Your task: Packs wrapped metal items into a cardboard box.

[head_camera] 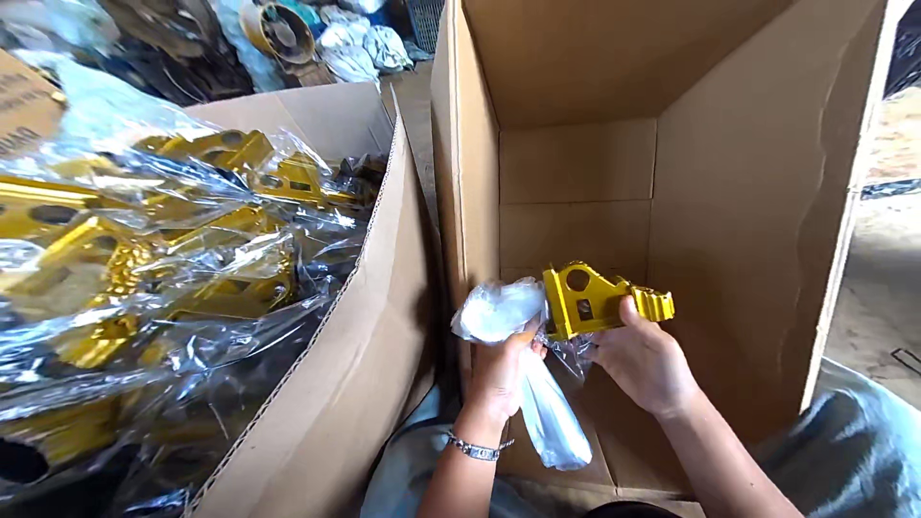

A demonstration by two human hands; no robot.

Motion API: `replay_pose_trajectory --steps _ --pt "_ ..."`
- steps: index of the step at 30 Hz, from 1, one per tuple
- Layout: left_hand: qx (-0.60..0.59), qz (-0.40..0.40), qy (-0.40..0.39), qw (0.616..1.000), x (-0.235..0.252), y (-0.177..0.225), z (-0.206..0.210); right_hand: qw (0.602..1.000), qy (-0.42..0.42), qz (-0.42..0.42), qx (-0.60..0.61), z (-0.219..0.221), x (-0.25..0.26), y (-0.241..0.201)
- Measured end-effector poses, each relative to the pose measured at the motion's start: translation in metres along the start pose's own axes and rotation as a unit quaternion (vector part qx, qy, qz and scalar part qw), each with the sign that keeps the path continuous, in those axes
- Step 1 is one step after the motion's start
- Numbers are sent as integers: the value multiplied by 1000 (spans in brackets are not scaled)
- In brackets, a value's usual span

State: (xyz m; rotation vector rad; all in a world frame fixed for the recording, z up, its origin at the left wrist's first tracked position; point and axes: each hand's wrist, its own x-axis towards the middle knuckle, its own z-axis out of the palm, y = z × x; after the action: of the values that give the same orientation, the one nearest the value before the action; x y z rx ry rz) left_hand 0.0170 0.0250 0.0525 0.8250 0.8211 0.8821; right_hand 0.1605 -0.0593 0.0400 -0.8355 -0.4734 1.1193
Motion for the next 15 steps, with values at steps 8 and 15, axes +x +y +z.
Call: replay_pose_trajectory --steps 8,15 --pt "6 2 -10 1000 -3 1 2 999 0 -30 -25 0 3 -11" --pt "-65 5 50 997 6 9 -9 820 -154 -378 -402 -18 -1 18"
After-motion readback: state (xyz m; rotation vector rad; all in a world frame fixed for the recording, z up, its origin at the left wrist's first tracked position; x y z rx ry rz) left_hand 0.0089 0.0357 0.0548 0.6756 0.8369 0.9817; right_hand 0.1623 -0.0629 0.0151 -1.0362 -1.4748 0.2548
